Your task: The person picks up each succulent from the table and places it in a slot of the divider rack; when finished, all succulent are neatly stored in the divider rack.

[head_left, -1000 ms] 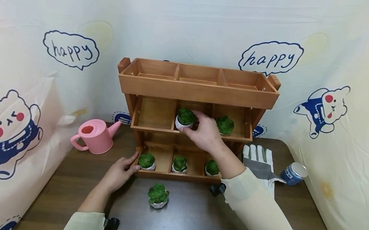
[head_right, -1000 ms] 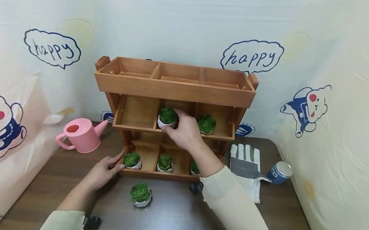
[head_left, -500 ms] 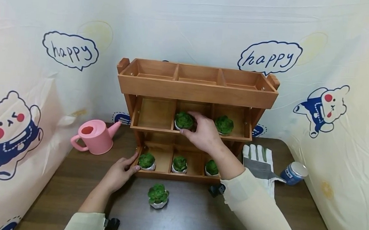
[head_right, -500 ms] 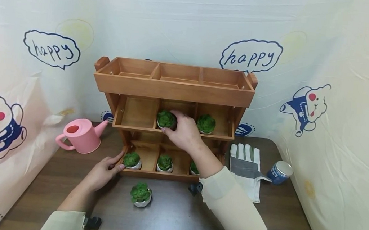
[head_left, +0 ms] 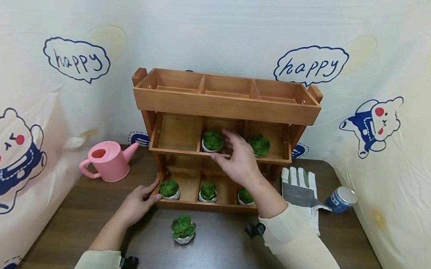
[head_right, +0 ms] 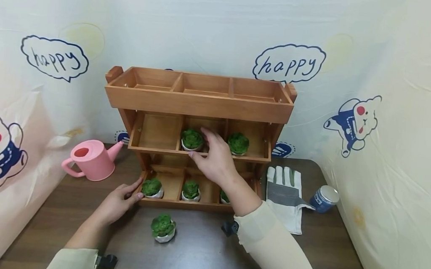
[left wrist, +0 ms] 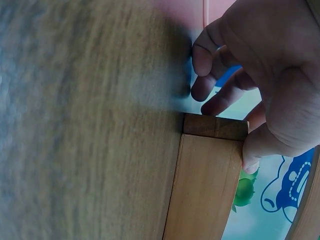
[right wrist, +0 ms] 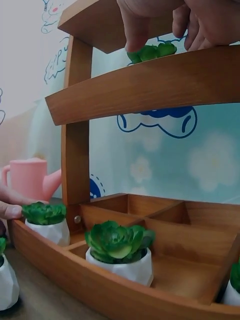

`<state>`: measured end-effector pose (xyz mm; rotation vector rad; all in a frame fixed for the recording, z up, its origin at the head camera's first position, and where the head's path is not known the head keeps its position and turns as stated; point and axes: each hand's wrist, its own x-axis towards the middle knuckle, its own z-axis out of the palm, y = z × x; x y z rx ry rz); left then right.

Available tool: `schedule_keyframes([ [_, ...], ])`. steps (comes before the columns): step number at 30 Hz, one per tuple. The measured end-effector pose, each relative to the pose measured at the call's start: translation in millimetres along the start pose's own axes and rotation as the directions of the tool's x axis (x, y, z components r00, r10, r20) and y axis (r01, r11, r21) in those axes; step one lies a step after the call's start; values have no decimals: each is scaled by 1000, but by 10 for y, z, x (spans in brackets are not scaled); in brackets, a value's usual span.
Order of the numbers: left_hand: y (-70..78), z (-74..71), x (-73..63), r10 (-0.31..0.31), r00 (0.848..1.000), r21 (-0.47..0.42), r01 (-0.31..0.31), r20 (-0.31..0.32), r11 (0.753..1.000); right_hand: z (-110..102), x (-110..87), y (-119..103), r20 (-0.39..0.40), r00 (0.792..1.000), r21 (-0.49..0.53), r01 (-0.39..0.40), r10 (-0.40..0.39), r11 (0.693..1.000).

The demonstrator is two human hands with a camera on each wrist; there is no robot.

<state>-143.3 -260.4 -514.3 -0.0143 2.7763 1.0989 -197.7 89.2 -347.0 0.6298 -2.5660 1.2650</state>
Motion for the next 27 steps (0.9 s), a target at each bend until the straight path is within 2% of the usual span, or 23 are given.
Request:
schedule_keyframes([
  [8, 5, -4, 0, -11, 1000, -2, 11, 5, 1000, 2, -134, 56, -111, 993, 129, 57, -42, 990],
  [15, 20, -2, 2, -14, 1000, -5, 14, 4, 1000, 20, -269, 90, -213, 971, 242, 162, -111, 957],
  [22, 21, -14, -18, -9, 1000, -2, 9, 8, 1000, 95, -408, 124, -219, 970, 348, 175, -102, 921],
  [27, 20, -18, -5, -14, 1000, 1, 14, 12, 1000, 98, -499, 69, -215, 975, 352, 136, -61, 926],
])
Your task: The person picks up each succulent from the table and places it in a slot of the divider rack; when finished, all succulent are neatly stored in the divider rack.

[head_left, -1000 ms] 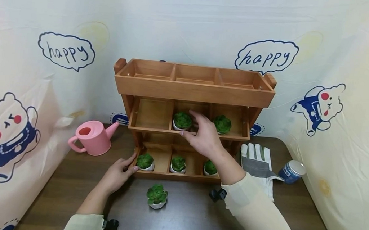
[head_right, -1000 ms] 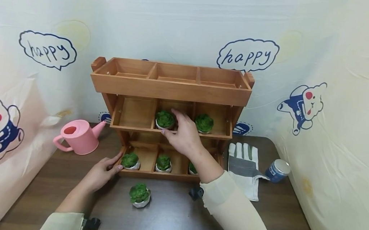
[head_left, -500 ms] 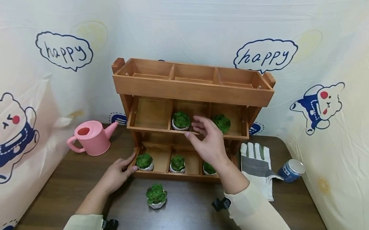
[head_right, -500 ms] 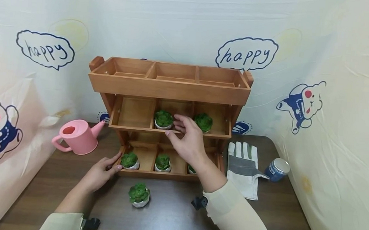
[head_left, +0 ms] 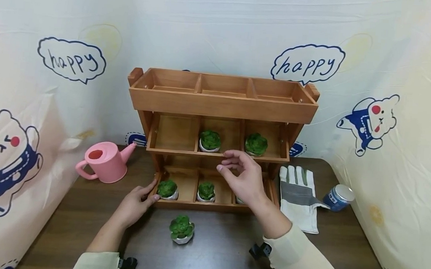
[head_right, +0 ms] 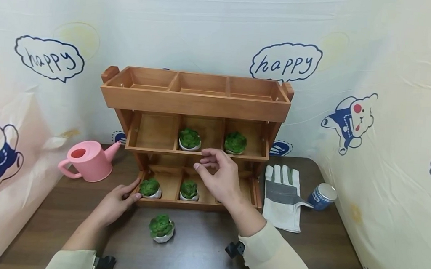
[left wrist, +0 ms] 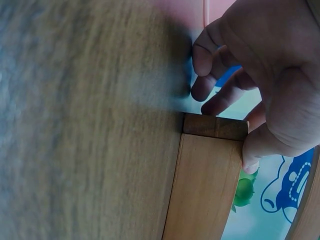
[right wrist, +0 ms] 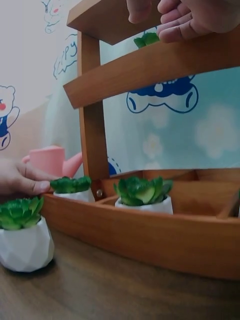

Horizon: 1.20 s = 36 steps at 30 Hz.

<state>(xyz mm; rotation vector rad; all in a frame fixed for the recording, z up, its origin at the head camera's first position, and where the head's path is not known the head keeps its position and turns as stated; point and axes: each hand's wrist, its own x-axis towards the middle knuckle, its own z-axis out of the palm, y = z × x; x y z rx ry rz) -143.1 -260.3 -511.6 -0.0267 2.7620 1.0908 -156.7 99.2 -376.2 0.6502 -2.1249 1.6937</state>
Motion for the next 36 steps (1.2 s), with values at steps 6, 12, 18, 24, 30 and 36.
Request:
schedule_keyframes([
  [6, 0, 7, 6, 0, 1000, -6, 0, -1, 1000, 27, -94, -175, -8, 1000, 4, -7, 7, 1000],
  [12, -8, 18, 19, -10, 1000, -9, 10, -1, 1000, 89, -180, -125, 7, 1000, 16, -24, 24, 1000],
  [18, -3, 7, 10, -8, 1000, -18, 8, -3, 1000, 208, -272, 128, 56, 998, 76, -12, 8, 997],
  [24, 1, -3, 8, -12, 1000, -21, 12, -2, 1000, 287, -380, 321, 173, 984, 93, -46, 29, 995],
  [30, 3, -1, 9, -15, 1000, -15, 15, 1, 1000, 339, -471, 387, 253, 966, 61, -65, 48, 996],
  [36, 7, -1, 9, -13, 1000, -11, 13, 2, 1000, 399, -541, 427, 286, 955, 38, -89, 74, 995],
])
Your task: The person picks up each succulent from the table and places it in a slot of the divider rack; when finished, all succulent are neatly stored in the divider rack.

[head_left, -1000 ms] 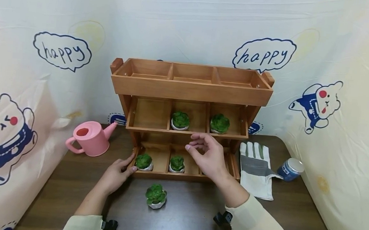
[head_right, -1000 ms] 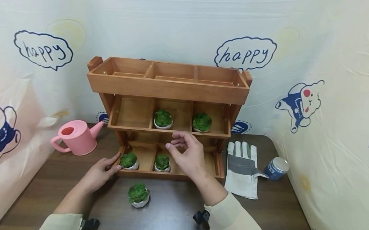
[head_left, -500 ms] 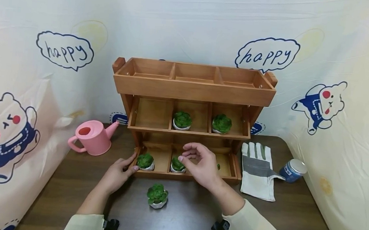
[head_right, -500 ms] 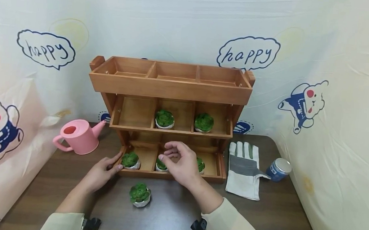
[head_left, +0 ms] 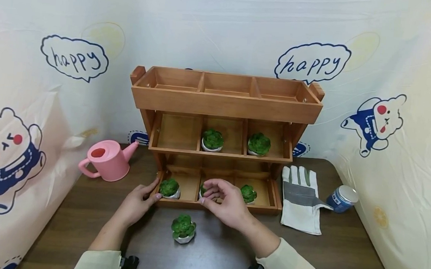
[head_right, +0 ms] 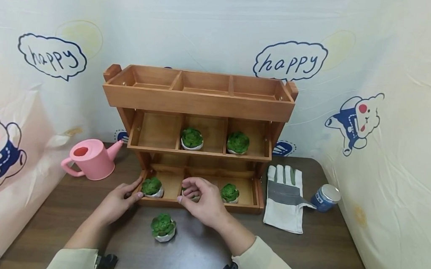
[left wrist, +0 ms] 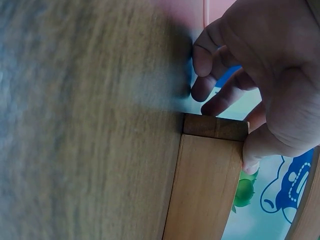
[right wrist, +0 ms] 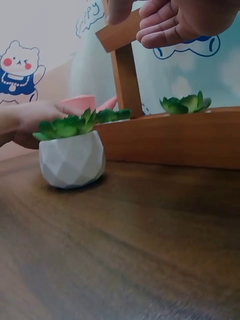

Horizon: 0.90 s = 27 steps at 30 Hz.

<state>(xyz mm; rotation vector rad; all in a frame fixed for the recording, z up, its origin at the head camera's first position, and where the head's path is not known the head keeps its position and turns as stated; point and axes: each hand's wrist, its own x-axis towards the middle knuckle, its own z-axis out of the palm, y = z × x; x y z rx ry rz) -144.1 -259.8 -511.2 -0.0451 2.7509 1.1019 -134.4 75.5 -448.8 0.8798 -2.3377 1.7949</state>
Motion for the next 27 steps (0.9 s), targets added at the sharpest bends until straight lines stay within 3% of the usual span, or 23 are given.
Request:
schedule_keyframes([
  [6, 8, -10, 3, -10, 1000, -3, 10, 2, 1000, 68, -33, 34, 49, 999, -30, -10, 12, 999],
  [11, 3, -10, 0, -13, 1000, -5, 13, 6, 1000, 117, -60, 63, 150, 988, -64, -20, 30, 998],
  [15, -1, -3, -6, -6, 1000, -4, 6, 3, 1000, 160, -81, 85, 237, 970, -76, -38, 55, 996],
  [20, 2, 4, -11, -5, 1000, 0, 5, -1, 1000, 205, -96, 117, 340, 940, -77, 3, 24, 997],
  [27, 1, 0, -8, -12, 1000, 5, 12, 2, 1000, 242, -134, 165, 442, 895, -202, 39, 55, 979],
])
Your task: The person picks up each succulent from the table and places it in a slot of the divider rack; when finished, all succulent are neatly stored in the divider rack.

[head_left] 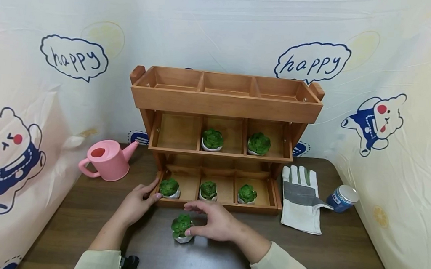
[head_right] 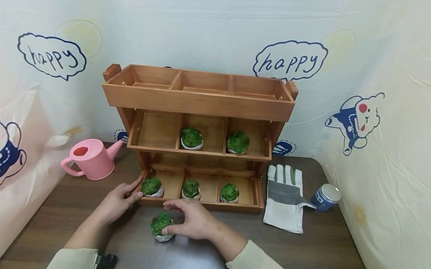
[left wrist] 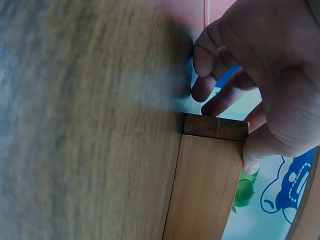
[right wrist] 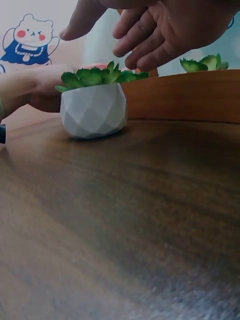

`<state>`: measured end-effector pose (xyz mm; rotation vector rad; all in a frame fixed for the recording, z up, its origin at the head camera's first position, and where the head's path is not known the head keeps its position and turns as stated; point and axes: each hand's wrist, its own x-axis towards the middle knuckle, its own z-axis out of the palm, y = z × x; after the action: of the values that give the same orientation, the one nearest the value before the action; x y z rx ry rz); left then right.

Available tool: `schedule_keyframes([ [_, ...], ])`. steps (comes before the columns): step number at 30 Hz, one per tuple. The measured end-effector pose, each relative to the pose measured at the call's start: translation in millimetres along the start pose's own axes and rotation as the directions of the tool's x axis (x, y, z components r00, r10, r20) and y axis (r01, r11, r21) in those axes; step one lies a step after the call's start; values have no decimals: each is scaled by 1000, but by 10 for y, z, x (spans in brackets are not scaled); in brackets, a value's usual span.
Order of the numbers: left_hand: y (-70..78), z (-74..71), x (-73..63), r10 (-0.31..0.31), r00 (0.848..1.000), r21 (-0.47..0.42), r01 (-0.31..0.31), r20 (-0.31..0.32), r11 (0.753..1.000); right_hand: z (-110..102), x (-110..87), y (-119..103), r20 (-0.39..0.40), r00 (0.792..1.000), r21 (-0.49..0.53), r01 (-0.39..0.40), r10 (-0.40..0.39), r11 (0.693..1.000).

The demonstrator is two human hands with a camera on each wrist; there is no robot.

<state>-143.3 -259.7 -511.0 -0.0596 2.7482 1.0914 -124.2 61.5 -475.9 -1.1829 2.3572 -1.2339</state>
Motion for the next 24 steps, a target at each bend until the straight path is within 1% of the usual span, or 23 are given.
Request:
schedule_keyframes([
  [2, 3, -1, 3, -3, 1000, 1, 3, 0, 1000, 19, 2, 17, 23, 1000, -47, -11, 12, 999],
  [5, 7, -2, 6, -5, 1000, 3, 5, 0, 1000, 47, 9, 35, 67, 996, -105, -44, 52, 994],
  [8, 9, -2, 6, -5, 1000, 4, 5, 0, 1000, 82, 13, 55, 112, 989, -130, -79, 94, 988],
  [10, 8, -1, 8, -7, 1000, 5, 7, 2, 1000, 105, 16, 66, 131, 986, -145, -88, 107, 986],
  [16, 7, -1, 7, -13, 1000, 0, 13, 9, 1000, 169, 30, 90, 155, 981, -163, -94, 119, 982],
  [24, 7, 4, 5, -8, 1000, -2, 8, 1, 1000, 227, 69, 108, 151, 973, -190, -143, 173, 971],
])
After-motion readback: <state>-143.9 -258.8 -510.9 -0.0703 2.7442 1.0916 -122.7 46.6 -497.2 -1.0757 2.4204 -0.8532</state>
